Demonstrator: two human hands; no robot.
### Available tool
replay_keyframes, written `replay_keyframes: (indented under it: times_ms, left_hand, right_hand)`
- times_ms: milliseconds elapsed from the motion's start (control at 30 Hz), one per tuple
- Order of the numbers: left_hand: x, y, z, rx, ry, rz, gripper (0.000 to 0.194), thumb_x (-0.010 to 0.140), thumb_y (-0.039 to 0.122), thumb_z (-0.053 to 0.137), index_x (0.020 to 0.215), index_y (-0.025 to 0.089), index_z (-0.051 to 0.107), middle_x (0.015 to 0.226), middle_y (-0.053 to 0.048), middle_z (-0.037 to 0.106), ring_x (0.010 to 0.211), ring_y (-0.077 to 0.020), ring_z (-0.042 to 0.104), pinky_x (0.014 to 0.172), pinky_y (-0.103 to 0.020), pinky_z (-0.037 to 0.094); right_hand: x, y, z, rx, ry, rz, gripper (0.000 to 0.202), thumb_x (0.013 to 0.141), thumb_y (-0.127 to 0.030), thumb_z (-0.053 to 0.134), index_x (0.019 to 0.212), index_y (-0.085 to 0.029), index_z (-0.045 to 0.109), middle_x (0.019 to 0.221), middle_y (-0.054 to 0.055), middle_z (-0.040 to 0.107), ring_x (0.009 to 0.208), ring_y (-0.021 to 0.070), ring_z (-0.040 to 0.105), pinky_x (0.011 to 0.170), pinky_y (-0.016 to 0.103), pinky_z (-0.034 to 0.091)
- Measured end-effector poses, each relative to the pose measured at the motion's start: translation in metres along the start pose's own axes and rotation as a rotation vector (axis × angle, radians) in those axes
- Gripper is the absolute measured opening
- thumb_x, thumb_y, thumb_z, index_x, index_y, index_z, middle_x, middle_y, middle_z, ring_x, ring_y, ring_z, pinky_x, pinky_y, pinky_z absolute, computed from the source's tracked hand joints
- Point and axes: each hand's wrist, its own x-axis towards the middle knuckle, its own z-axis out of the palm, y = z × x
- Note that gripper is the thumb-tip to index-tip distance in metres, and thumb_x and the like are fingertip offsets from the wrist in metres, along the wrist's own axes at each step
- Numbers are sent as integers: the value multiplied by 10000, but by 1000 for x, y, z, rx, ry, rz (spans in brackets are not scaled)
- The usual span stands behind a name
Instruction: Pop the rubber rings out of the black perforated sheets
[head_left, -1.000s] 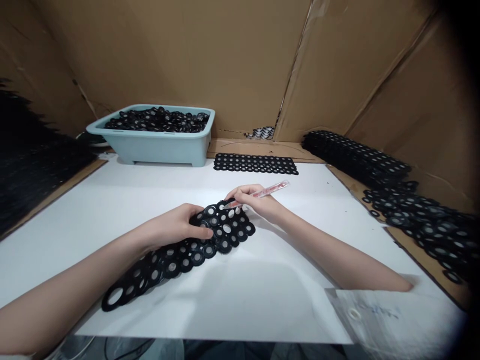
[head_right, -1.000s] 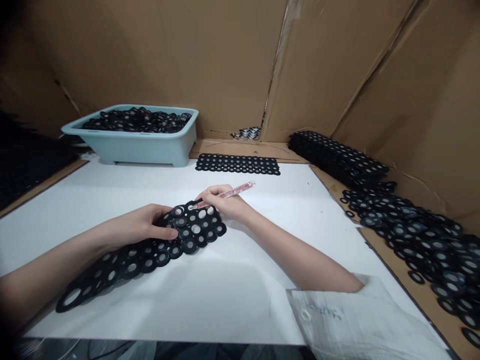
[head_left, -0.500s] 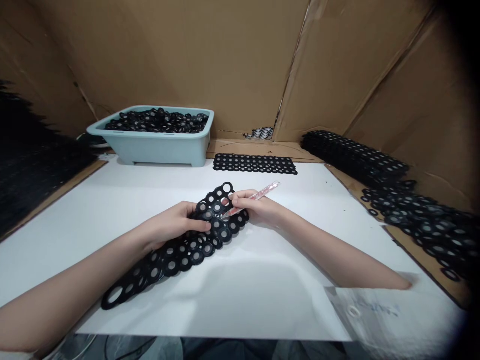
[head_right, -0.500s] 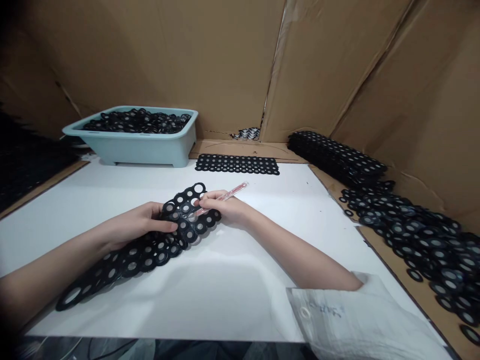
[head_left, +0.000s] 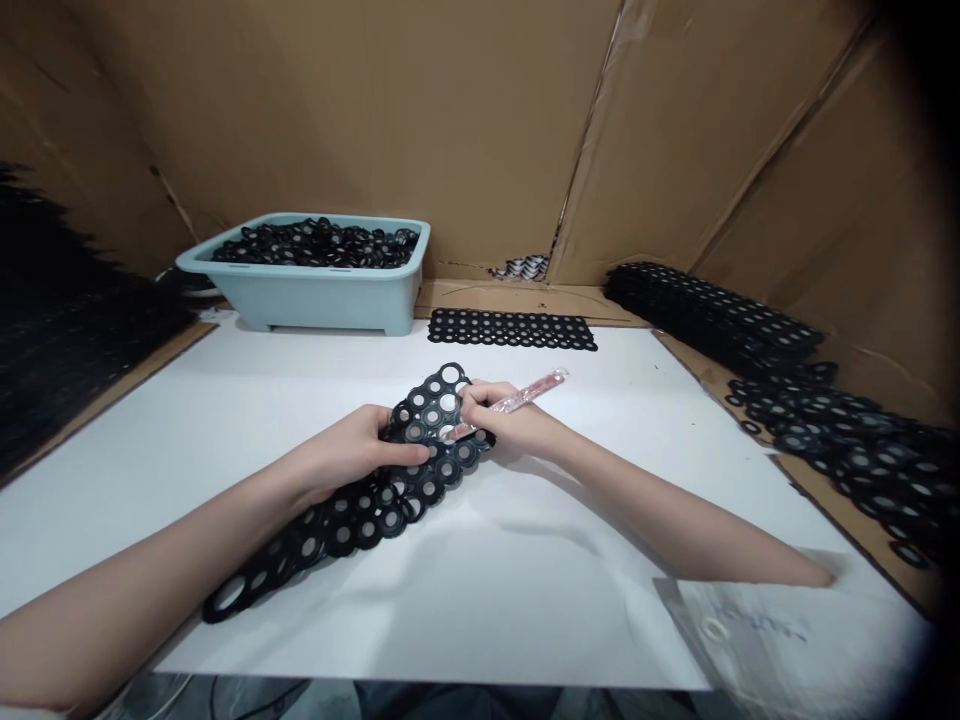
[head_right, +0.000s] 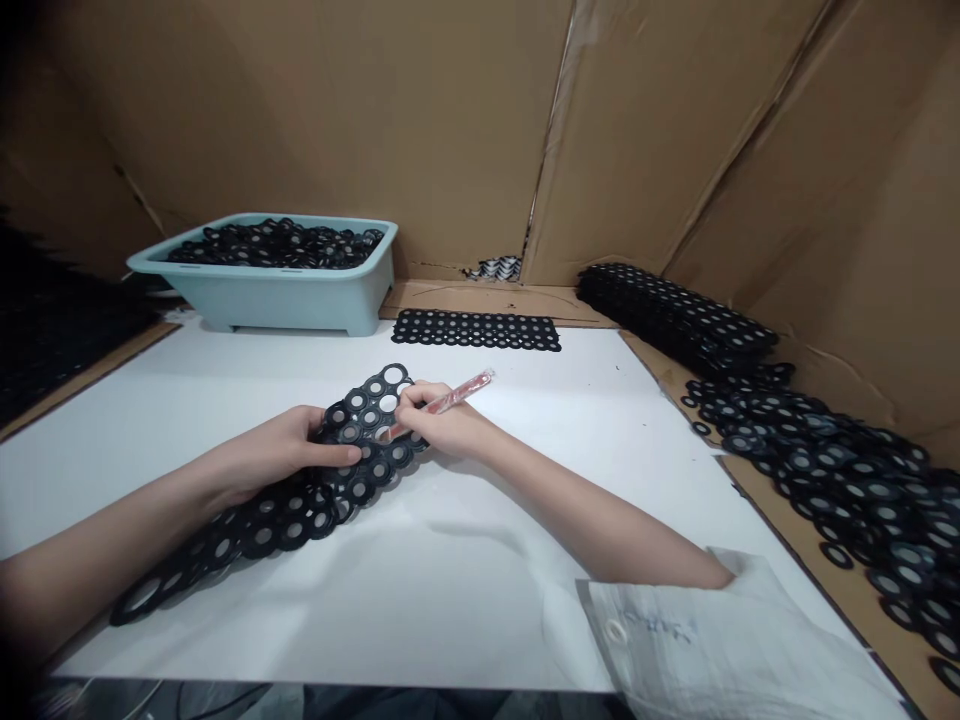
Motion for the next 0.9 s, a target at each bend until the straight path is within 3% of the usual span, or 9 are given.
replay_keyframes:
  times_ms: [200, 367, 567, 733, 900]
  left_hand:
    - [2, -4, 3, 27, 20, 48, 238, 619, 376, 620, 739, 172, 597, 767, -24, 671, 723, -214, 611, 652, -305, 452]
    - [4, -13, 8, 32, 157, 57, 317, 624, 441, 608, 775, 162, 595, 760, -33, 661, 731, -227, 603, 640, -318, 451]
    - [1, -11, 10, -104, 40, 84, 302, 694, 416, 560, 882, 183, 597, 869, -24, 666, 827, -216, 605, 739, -322, 451]
    - [3, -8, 5, -166, 60, 55, 266, 683, 330, 583, 918, 206, 599, 926, -19, 659, 880, -212, 596, 789, -327, 438]
    - [9, -11, 1, -219, 48, 47, 254, 675, 291, 582, 905, 184, 599, 898, -28, 666, 854, -206, 603, 785, -318, 439]
  right_hand:
    - [-7, -6, 4, -175, 28, -48, 191, 765, -249, 432, 593, -168, 412, 768, -6, 406, 676, 104, 467, 619, 239, 383]
    - [-13, -9, 15, -393, 128, -269, 146, 782, -192, 408, 638, -174, 387, 823, 8, 362, 671, 89, 416, 637, 233, 373]
    - [-11, -8, 20, -429, 211, -326, 137, 795, -176, 384, 658, -175, 384, 836, 19, 356, 662, 89, 409, 627, 229, 375]
    - [-7, -9, 15, -270, 274, -240, 183, 768, -214, 432, 590, -172, 419, 771, 8, 403, 695, 112, 464, 633, 245, 388]
    - [-3, -7, 6, 49, 161, -78, 191, 758, -245, 469, 587, -162, 473, 738, 0, 500, 693, 118, 535, 631, 250, 424]
